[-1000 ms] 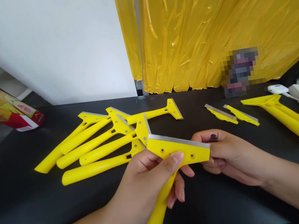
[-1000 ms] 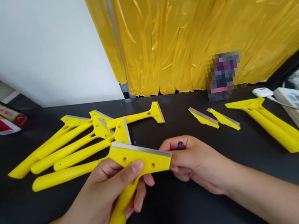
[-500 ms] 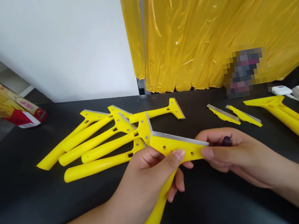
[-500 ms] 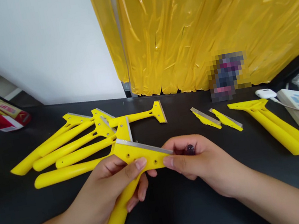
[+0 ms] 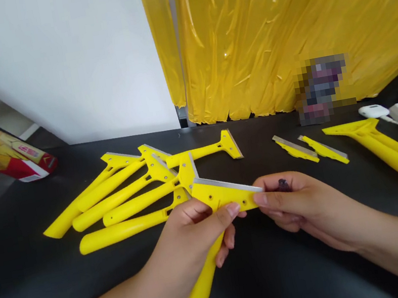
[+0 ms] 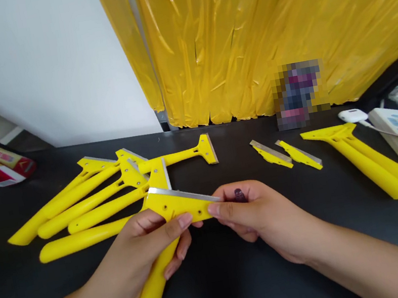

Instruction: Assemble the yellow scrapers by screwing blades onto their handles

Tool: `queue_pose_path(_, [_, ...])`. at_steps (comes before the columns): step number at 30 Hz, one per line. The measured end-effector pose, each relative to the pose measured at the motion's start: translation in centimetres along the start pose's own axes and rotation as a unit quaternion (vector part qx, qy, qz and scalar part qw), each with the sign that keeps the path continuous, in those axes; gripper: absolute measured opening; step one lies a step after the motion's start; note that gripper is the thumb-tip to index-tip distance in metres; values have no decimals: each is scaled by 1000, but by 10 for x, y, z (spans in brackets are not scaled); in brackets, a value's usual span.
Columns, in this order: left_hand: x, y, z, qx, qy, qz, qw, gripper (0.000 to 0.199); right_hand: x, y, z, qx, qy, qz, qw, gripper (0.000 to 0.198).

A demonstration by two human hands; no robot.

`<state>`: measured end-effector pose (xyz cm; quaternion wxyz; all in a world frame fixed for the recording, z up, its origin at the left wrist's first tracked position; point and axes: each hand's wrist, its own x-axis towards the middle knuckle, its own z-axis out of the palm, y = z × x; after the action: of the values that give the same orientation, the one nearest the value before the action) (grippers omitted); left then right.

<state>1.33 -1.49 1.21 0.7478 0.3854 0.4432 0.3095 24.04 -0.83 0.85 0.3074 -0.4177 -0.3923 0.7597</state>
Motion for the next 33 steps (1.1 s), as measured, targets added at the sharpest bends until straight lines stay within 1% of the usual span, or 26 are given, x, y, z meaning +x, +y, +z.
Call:
queue_pose_path(4, [1,0,1,18,10,-16,1000,36,1,2,-1,22,2,6,1000,27])
queue_pose_path(9, [0,1,2,27,10,-13,1000,38,1,1,0,18,0,12,1000,33])
queue_pose_path(10, [0,1,2,27,10,-13,999,38,1,0,0,3,5,12,1000,34])
queue_pose_path(12, [0,2,2,27,14,-16,999,37,1,-1,-1,-60,24,-1,998,36])
queue_pose_path(15, [1,3,1,21,12,-27,999,33,1,-2,-3,-183,56,-40,981,39])
queue_pose_path(17, [1,3,0,6,1,-36,999,31,2,-2,-4,-222,69,-56,971,40])
queue_pose_path(22, [0,2,-2,-12,-19,-44,999,33,2,-2,-5,-230,64,-58,969,40])
queue_pose_path(33, [2,1,-1,11,-19,-36,999,34,2,1,-6,-203,52,-55,976,36])
